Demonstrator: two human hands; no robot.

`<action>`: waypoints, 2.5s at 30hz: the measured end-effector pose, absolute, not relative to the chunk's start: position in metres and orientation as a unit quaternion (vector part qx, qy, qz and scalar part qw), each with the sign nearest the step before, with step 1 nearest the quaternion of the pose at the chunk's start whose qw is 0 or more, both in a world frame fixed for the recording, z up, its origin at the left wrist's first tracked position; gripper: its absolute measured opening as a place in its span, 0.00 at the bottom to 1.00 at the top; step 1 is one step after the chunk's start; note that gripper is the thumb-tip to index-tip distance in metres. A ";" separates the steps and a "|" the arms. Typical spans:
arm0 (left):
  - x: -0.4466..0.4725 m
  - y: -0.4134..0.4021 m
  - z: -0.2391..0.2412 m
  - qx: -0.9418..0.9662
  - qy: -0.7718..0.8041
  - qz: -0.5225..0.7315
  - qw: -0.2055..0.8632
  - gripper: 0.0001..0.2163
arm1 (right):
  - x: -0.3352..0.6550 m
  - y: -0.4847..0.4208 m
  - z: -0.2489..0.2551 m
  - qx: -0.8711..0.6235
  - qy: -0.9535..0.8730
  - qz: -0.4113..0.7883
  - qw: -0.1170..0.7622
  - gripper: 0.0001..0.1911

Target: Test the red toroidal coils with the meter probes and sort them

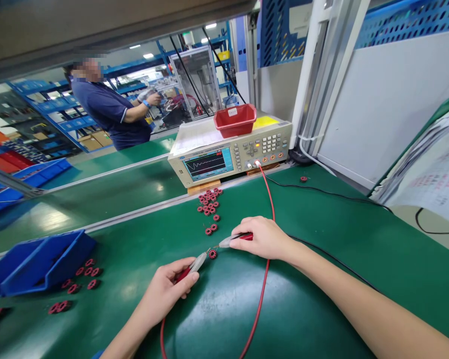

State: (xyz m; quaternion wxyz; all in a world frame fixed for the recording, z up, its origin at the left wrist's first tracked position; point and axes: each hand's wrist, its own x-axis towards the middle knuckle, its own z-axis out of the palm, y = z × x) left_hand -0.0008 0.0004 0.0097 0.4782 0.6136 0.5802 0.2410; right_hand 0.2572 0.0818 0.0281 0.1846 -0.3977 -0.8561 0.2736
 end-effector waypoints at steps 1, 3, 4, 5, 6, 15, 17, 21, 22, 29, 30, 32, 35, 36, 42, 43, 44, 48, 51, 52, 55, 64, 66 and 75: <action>-0.001 0.001 0.010 0.613 0.580 0.242 0.479 0.16 | 0.257 0.082 0.027 -0.395 -0.857 0.275 0.183 0.14; 0.000 0.001 0.010 0.613 0.579 0.241 0.480 0.16 | 0.256 0.081 0.026 -0.393 -0.858 0.275 0.182 0.14; 0.000 0.001 0.010 0.614 0.579 0.241 0.479 0.16 | 0.255 0.081 0.025 -0.394 -0.858 0.273 0.183 0.14; 0.001 0.001 0.011 0.615 0.579 0.242 0.478 0.15 | 0.255 0.081 0.024 -0.394 -0.859 0.271 0.184 0.14; 0.001 0.001 0.011 0.616 0.579 0.243 0.476 0.15 | 0.254 0.081 0.024 -0.394 -0.859 0.270 0.185 0.14; 0.001 0.001 0.013 0.618 0.577 0.249 0.472 0.14 | 0.249 0.081 0.024 -0.405 -0.857 0.260 0.185 0.14; 0.001 0.001 0.013 0.619 0.576 0.251 0.471 0.14 | 0.249 0.081 0.023 -0.409 -0.855 0.259 0.186 0.14; 0.001 0.001 0.012 0.620 0.571 0.254 0.474 0.14 | 0.248 0.082 0.021 -0.412 -0.853 0.261 0.188 0.14; 0.001 0.001 0.012 0.620 0.571 0.254 0.474 0.14 | 0.247 0.082 0.020 -0.412 -0.852 0.261 0.189 0.14; 0.001 0.001 0.014 0.620 0.576 0.247 0.472 0.15 | 0.245 0.084 0.015 -0.429 -0.842 0.261 0.194 0.14; 0.001 0.001 0.014 0.621 0.575 0.248 0.471 0.15 | 0.246 0.084 0.015 -0.436 -0.839 0.259 0.196 0.15; 0.001 0.001 0.013 0.622 0.574 0.251 0.470 0.15 | 0.247 0.086 0.013 -0.444 -0.835 0.256 0.201 0.15; 0.001 0.001 0.012 0.623 0.573 0.253 0.469 0.15 | 0.250 0.088 0.013 -0.441 -0.831 0.262 0.214 0.15; 0.001 0.001 0.012 0.622 0.573 0.254 0.470 0.14 | 0.251 0.089 0.013 -0.438 -0.830 0.267 0.218 0.15; 0.001 0.002 0.013 0.623 0.569 0.251 0.473 0.14 | 0.253 0.092 0.011 -0.401 -0.850 0.277 0.200 0.15; 0.001 0.002 0.013 0.622 0.568 0.252 0.476 0.14 | 0.253 0.092 0.011 -0.395 -0.853 0.278 0.197 0.15; 0.001 0.002 0.014 0.620 0.566 0.253 0.481 0.14 | 0.252 0.092 0.010 -0.390 -0.855 0.281 0.195 0.15; 0.001 0.002 0.013 0.613 0.558 0.257 0.496 0.15 | 0.250 0.093 0.008 -0.375 -0.861 0.289 0.185 0.14; 0.000 0.002 0.013 0.618 0.562 0.255 0.487 0.17 | 0.249 0.093 0.008 -0.364 -0.865 0.294 0.182 0.14; 0.000 0.002 0.013 0.621 0.562 0.253 0.484 0.17 | 0.249 0.093 0.008 -0.361 -0.865 0.295 0.182 0.14; 0.000 0.002 0.013 0.627 0.558 0.251 0.482 0.17 | 0.246 0.092 0.008 -0.358 -0.864 0.298 0.190 0.14; 0.000 0.002 0.015 0.633 0.553 0.253 0.479 0.14 | 0.237 0.089 0.004 -0.391 -0.849 0.291 0.202 0.15; 0.000 0.001 0.015 0.631 0.554 0.254 0.480 0.14 | 0.238 0.089 0.004 -0.389 -0.847 0.296 0.208 0.16; -0.003 0.001 0.012 0.631 0.552 0.247 0.487 0.14 | 0.249 0.094 0.008 -0.420 -0.807 0.356 0.212 0.16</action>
